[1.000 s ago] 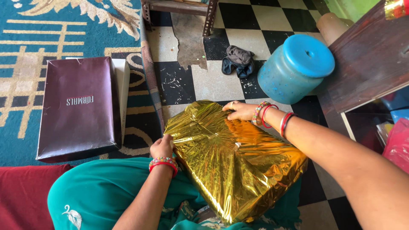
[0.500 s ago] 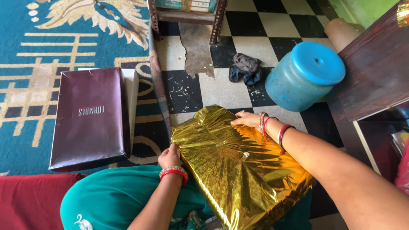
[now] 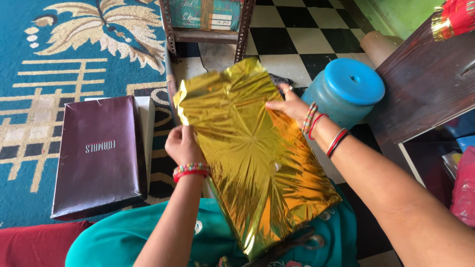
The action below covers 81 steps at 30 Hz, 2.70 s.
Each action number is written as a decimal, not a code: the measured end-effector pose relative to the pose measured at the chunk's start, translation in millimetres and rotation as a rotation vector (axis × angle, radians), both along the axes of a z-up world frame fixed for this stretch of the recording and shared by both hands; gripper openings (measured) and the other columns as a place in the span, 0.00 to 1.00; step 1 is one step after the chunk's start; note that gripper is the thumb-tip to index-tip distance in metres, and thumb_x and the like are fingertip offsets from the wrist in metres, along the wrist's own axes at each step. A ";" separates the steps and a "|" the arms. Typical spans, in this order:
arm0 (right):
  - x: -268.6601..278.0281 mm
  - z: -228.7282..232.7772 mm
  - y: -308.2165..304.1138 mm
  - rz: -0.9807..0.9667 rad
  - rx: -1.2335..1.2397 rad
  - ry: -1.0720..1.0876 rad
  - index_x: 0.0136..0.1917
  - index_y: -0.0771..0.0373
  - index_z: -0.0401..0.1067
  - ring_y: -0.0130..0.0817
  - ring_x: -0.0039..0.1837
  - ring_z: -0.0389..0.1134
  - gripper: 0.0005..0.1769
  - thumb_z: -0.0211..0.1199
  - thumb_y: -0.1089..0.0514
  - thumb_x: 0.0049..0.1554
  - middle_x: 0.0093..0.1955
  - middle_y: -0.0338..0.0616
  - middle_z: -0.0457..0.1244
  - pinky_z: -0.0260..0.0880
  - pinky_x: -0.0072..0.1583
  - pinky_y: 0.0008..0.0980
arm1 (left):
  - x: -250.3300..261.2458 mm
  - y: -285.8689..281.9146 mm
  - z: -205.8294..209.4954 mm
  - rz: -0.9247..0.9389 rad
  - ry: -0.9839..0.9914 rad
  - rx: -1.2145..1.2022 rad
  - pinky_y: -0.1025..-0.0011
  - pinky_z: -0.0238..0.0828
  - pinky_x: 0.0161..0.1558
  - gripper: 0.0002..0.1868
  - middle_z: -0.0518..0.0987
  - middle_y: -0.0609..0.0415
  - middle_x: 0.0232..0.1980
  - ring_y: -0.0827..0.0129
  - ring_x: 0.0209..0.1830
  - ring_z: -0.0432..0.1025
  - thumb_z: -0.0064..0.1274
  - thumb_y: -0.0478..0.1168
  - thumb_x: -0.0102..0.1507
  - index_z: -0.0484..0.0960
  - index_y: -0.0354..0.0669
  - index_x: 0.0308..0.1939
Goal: The person wraps a rectangular box with gold foil paper. They fold the edges, trim excess paper with scissors, and secure the folds with clear tape. The person works on the box on their lap while sitting on the floor.
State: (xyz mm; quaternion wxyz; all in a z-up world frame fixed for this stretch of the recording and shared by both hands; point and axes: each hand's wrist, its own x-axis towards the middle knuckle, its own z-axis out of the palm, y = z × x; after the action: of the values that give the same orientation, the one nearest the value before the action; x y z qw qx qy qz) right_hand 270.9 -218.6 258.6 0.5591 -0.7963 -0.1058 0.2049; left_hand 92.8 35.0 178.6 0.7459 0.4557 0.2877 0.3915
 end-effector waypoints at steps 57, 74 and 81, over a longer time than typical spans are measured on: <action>-116.8 107.4 -14.0 0.165 -0.243 -1.314 0.53 0.63 0.78 0.46 0.63 0.71 0.13 0.73 0.59 0.54 0.59 0.47 0.69 0.71 0.63 0.41 | -34.4 22.5 90.3 -0.343 -0.394 0.263 0.79 0.66 0.30 0.03 0.75 0.60 0.36 0.80 0.28 0.67 0.51 0.29 0.65 0.76 0.35 0.35; -103.8 119.7 13.6 0.328 -0.215 -0.996 0.45 0.62 0.80 0.37 0.57 0.74 0.07 0.72 0.60 0.51 0.54 0.42 0.71 0.72 0.60 0.33 | -111.5 -14.8 156.3 -0.185 -0.329 1.258 0.66 0.73 0.42 0.08 0.78 0.50 0.45 0.59 0.41 0.75 0.62 0.30 0.55 0.79 0.38 0.36; -103.1 117.4 18.8 0.321 -0.029 -0.983 0.46 0.66 0.77 0.36 0.57 0.74 0.10 0.73 0.62 0.51 0.51 0.43 0.72 0.66 0.69 0.36 | -110.6 -41.4 177.3 -0.445 -0.148 1.474 0.60 0.76 0.46 0.06 0.74 0.47 0.58 0.53 0.49 0.76 0.61 0.34 0.56 0.80 0.38 0.34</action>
State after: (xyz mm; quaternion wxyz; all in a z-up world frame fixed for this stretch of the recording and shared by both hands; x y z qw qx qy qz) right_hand 167.7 -199.8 375.9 0.3939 -0.7801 -0.4738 -0.1088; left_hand -17.8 -6.5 356.0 0.3283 0.8542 -0.1964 0.3522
